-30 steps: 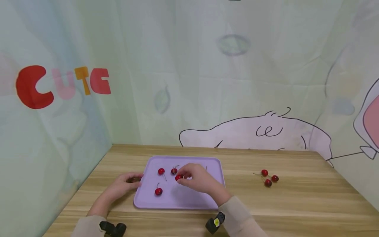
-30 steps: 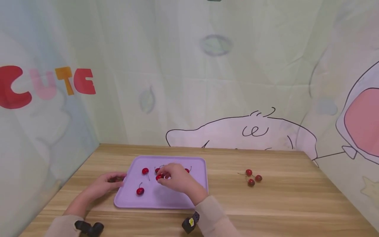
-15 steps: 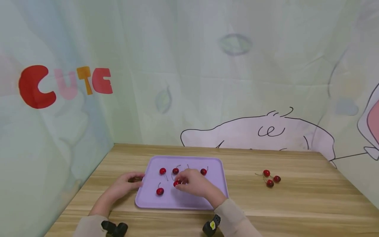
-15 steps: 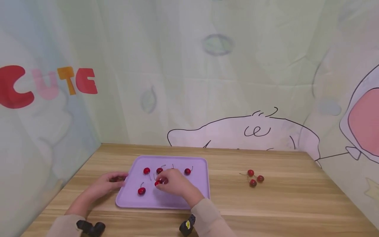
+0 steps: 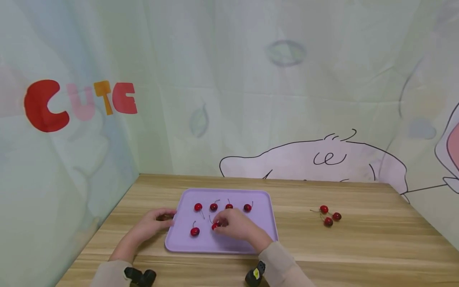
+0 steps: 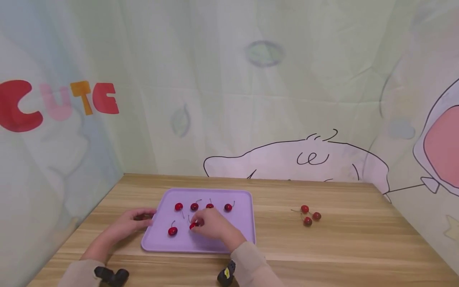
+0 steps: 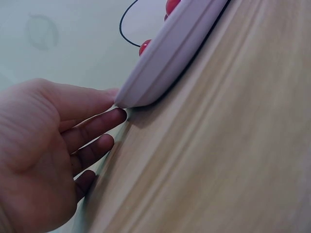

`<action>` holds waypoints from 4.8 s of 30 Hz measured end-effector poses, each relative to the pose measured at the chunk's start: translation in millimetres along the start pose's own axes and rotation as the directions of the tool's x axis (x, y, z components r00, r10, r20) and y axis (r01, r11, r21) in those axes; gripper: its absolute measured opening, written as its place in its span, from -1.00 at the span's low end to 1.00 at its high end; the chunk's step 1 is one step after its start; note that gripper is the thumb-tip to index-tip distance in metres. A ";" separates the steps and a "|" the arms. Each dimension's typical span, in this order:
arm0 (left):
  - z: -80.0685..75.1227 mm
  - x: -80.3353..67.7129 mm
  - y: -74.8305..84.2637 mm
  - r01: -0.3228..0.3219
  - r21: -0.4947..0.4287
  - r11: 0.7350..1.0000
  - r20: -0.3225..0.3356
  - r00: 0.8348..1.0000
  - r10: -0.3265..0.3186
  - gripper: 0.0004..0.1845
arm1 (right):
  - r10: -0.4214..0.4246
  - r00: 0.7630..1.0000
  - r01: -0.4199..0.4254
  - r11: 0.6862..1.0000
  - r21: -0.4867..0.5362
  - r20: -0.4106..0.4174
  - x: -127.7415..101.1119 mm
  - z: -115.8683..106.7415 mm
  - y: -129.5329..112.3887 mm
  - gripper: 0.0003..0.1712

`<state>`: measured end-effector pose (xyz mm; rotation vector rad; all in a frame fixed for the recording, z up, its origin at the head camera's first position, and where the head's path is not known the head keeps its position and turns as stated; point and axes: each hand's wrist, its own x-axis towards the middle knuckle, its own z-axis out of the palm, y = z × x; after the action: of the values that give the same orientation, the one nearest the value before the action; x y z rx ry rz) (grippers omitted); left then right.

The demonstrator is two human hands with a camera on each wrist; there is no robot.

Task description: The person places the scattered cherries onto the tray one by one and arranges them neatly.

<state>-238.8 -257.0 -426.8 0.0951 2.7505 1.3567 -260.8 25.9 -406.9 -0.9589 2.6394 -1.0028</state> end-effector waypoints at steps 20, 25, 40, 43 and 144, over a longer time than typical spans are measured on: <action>2.0 0.4 0.2 0.000 -0.019 1.000 0.000 1.000 0.000 -0.57 | 0.028 1.000 -0.028 1.000 0.000 0.011 0.7 4.6 3.3 -0.91; 1.6 0.6 -0.3 0.006 -0.013 1.000 -0.004 1.000 -0.006 -0.56 | 0.020 1.000 -0.020 1.000 -0.007 0.008 2.2 4.8 3.0 -0.92; -0.5 -0.1 -0.6 -0.017 -0.023 1.000 0.001 1.000 0.017 -0.57 | 0.045 0.999 -0.045 0.999 -0.011 0.010 3.3 4.1 0.7 -0.85; -0.5 -0.3 -0.2 -0.018 -0.027 0.999 0.003 1.000 0.018 -0.57 | 0.045 0.999 -0.045 0.999 -0.015 0.004 3.2 4.6 0.9 -0.83; -0.6 0.0 -2.5 -0.016 -0.019 1.000 0.013 1.000 0.017 -0.55 | 0.410 0.852 -0.467 0.876 -0.120 -0.325 -184.0 -182.3 175.4 -0.58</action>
<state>-238.9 -259.0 -428.4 0.1256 2.7320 1.3801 -271.7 338.2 -394.3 -0.2011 3.0380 -0.8310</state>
